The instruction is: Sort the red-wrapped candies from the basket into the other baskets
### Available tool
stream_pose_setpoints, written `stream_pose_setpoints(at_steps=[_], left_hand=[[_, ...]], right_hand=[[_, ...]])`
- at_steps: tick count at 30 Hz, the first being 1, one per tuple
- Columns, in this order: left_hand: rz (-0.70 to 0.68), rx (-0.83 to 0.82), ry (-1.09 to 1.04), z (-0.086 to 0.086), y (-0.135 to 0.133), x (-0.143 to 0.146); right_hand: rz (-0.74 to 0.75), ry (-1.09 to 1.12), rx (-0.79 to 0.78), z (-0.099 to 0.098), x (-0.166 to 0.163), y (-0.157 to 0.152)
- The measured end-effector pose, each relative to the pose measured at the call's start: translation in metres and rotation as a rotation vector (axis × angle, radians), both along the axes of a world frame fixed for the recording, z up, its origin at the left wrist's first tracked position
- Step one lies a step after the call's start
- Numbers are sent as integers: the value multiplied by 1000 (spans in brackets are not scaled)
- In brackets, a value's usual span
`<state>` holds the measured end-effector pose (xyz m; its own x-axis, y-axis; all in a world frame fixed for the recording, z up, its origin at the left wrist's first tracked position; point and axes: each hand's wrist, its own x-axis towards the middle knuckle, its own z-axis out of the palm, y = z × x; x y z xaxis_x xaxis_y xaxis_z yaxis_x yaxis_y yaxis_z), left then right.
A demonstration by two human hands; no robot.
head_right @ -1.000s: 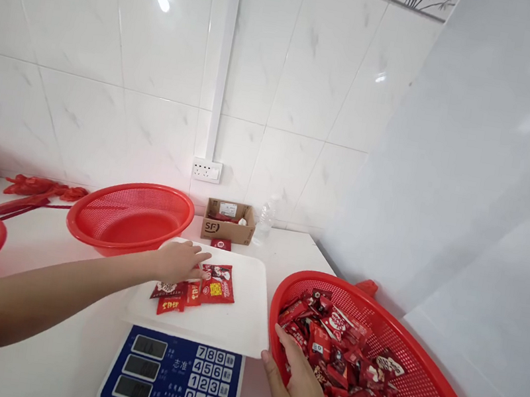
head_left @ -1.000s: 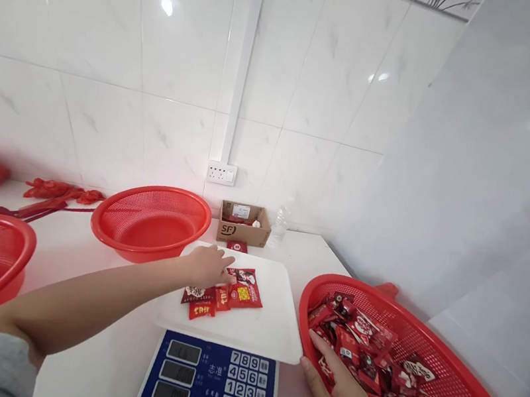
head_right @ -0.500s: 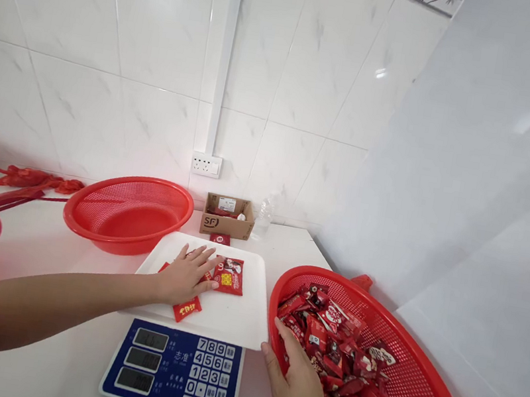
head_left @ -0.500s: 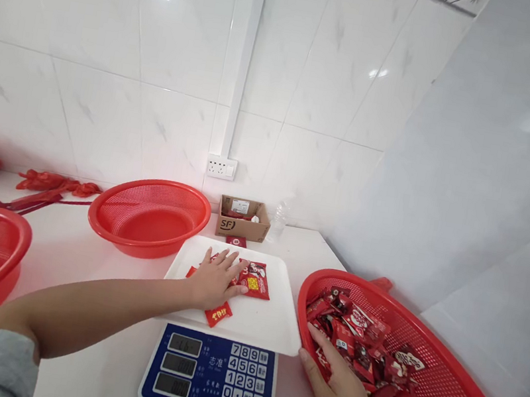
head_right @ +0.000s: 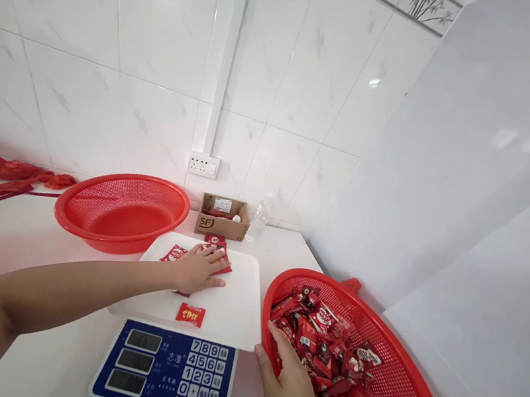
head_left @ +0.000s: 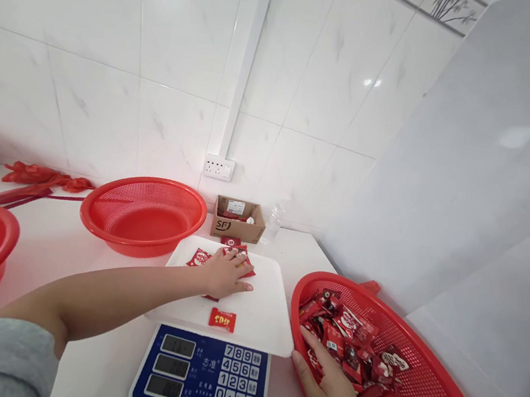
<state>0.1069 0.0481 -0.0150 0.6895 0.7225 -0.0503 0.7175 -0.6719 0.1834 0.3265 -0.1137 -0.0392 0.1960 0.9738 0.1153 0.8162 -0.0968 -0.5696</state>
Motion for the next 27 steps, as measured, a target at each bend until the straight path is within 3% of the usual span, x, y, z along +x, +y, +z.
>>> stream_pose_setpoints(at_steps=[3,9,13,19,27], left_hand=[[48,-26,39,8,-2,-13],[-26,-159,125,31,4,-61],[-68,-203,102,28,1,-83],[17,-65,5,10,-11,-70],[-32,-35,-45,11,-13,-31]], right_hand=[[-11,-2,-4,-1,0,0],[-21,-12,-19,-2,-1,-1],[-18,-28,-20,-1,-2,-1],[-21,-31,-58,-2,-1,1],[-23,-54,-35,-6,0,4]])
